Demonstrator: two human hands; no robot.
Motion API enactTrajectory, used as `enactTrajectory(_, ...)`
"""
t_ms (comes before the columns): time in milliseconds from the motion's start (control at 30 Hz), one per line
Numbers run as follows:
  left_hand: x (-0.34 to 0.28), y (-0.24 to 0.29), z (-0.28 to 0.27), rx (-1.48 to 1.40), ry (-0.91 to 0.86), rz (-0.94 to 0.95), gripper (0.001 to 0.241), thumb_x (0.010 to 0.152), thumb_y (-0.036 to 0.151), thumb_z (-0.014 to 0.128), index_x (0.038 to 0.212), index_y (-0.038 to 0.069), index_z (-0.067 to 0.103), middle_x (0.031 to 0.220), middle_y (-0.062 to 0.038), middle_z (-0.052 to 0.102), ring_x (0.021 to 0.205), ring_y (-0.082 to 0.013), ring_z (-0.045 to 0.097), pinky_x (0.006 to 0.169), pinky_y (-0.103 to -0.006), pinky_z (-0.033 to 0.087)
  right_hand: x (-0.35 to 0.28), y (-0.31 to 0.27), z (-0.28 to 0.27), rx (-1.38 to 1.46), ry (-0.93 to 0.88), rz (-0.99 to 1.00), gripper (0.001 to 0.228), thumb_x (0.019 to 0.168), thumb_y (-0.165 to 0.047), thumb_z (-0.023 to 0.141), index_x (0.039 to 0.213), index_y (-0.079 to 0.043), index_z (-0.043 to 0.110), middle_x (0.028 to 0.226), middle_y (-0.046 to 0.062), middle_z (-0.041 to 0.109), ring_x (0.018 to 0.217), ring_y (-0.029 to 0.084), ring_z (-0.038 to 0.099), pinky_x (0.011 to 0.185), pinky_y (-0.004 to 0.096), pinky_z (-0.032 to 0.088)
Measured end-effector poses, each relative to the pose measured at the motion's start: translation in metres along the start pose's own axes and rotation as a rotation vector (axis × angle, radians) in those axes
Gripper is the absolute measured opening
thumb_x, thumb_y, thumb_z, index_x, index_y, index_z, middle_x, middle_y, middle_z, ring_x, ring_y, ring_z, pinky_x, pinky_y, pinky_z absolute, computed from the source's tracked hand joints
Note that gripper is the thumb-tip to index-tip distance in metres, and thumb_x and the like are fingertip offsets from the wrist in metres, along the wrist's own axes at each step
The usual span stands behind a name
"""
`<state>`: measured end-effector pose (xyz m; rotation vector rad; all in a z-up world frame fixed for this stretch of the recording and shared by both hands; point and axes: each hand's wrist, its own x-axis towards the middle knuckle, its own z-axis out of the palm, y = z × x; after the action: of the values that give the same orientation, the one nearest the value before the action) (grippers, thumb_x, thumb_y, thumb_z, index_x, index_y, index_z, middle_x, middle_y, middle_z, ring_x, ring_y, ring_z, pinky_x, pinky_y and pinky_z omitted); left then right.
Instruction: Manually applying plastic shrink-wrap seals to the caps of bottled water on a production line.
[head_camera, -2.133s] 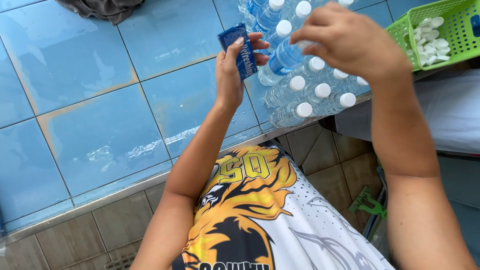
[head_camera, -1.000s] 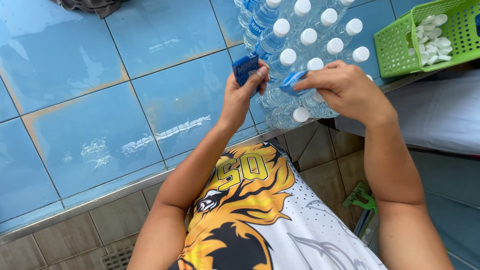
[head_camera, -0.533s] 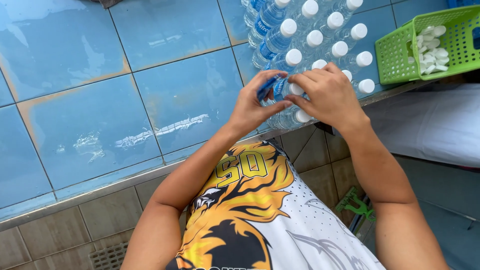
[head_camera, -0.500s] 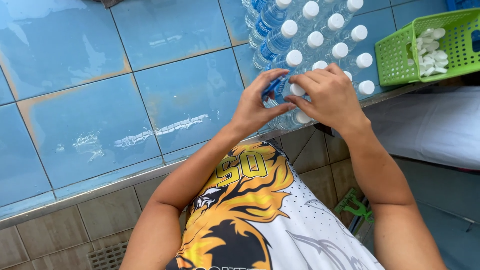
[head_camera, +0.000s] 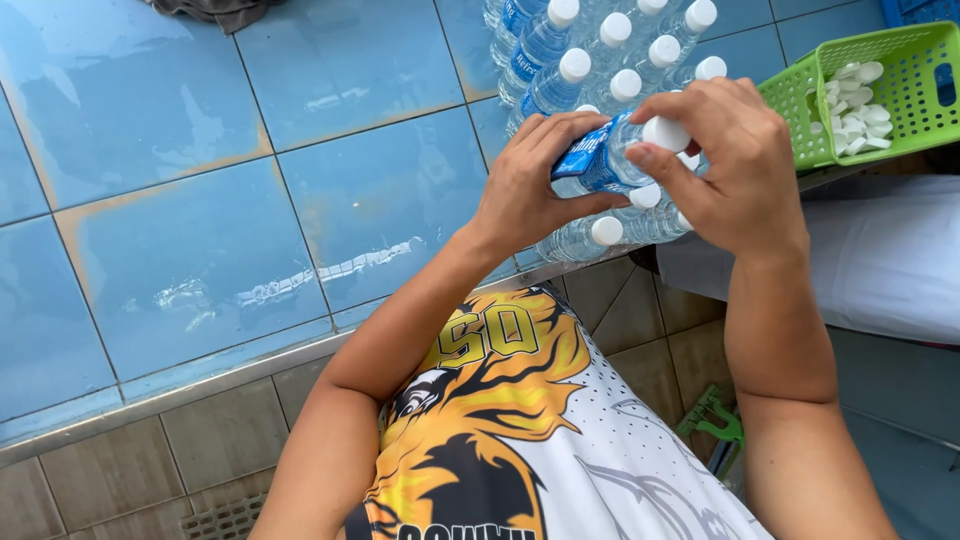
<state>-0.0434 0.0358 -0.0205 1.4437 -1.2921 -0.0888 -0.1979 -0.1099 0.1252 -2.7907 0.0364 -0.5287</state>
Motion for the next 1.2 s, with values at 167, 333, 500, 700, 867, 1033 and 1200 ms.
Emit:
enactTrajectory(167, 0.004, -0.011, -0.005, -0.133, -0.105, -0.033, 0.078, 0.092, 0.052, 0.098, 0.151, 0.018, 0.06, 0.152, -0.008, 0.065, 0.141, -0.0313, 0.067, 0.111, -0.0484, 0.061, 0.002, 0.004, -0.01, 0.108, -0.043, -0.049, 0.029, 0.123, -0.02, 0.066, 0.132, 0.007, 0.071, 0.102, 0.017, 0.059, 0.097, 0.036, 0.048, 0.093, 0.049, 0.041)
enactTrajectory(333, 0.009, -0.018, -0.009, -0.375, -0.285, -0.213, 0.076, 0.089, 0.045, 0.1, 0.151, 0.019, 0.063, 0.148, -0.005, 0.052, 0.113, -0.0214, 0.062, 0.079, -0.0337, 0.055, -0.001, 0.011, -0.013, 0.085, -0.069, -0.063, 0.031, 0.126, -0.019, 0.062, 0.135, 0.008, 0.072, 0.117, 0.021, 0.066, 0.103, 0.037, 0.049, 0.097, 0.049, 0.043)
enactTrajectory(500, 0.012, -0.02, -0.011, -0.431, -0.329, -0.227, 0.075, 0.091, 0.046, 0.097, 0.149, 0.014, 0.063, 0.146, -0.005, 0.051, 0.116, -0.0223, 0.06, 0.081, -0.0343, 0.054, -0.005, 0.017, -0.014, 0.071, -0.088, -0.081, 0.032, 0.127, -0.02, 0.061, 0.137, 0.008, 0.073, 0.119, 0.021, 0.068, 0.102, 0.037, 0.051, 0.103, 0.05, 0.041)
enactTrajectory(700, 0.008, -0.025, -0.015, -0.539, -0.29, -0.329, 0.08, 0.092, 0.049, 0.094, 0.156, 0.022, 0.054, 0.149, -0.011, 0.059, 0.125, -0.027, 0.063, 0.102, -0.0398, 0.055, -0.004, 0.012, -0.02, -0.016, -0.143, -0.091, 0.027, 0.127, -0.015, 0.067, 0.141, 0.007, 0.074, 0.12, 0.021, 0.068, 0.102, 0.038, 0.052, 0.098, 0.049, 0.044)
enactTrajectory(867, -0.001, -0.018, -0.038, -0.979, -0.008, -0.614, 0.058, 0.101, 0.057, 0.055, 0.106, 0.005, 0.08, 0.087, -0.01, 0.079, 0.069, -0.0155, 0.073, 0.069, -0.0299, 0.063, -0.01, 0.025, 0.008, -0.109, -0.257, -0.149, 0.025, 0.122, -0.019, 0.072, 0.139, -0.002, 0.076, 0.113, 0.013, 0.067, 0.109, 0.038, 0.062, 0.11, 0.052, 0.047)
enactTrajectory(1033, -0.02, -0.021, -0.037, -1.228, 0.016, -0.671, 0.045, 0.104, 0.04, 0.071, 0.116, -0.004, 0.077, 0.108, -0.018, 0.084, 0.094, -0.0277, 0.085, 0.085, -0.0375, 0.072, -0.025, 0.045, 0.063, -0.379, -0.363, -0.228, 0.022, 0.114, -0.036, 0.077, 0.132, -0.024, 0.077, 0.112, -0.002, 0.073, 0.104, 0.025, 0.067, 0.116, 0.051, 0.04)
enactTrajectory(1200, -0.023, -0.016, -0.016, -1.309, 0.204, -0.686, 0.026, 0.097, 0.02, 0.085, 0.107, -0.002, 0.076, 0.097, -0.022, 0.082, 0.086, -0.0324, 0.085, 0.08, -0.0454, 0.074, -0.026, 0.034, 0.064, -0.241, -0.235, -0.084, 0.031, 0.112, -0.033, 0.083, 0.139, -0.017, 0.079, 0.113, 0.003, 0.073, 0.106, 0.028, 0.068, 0.117, 0.058, 0.041)
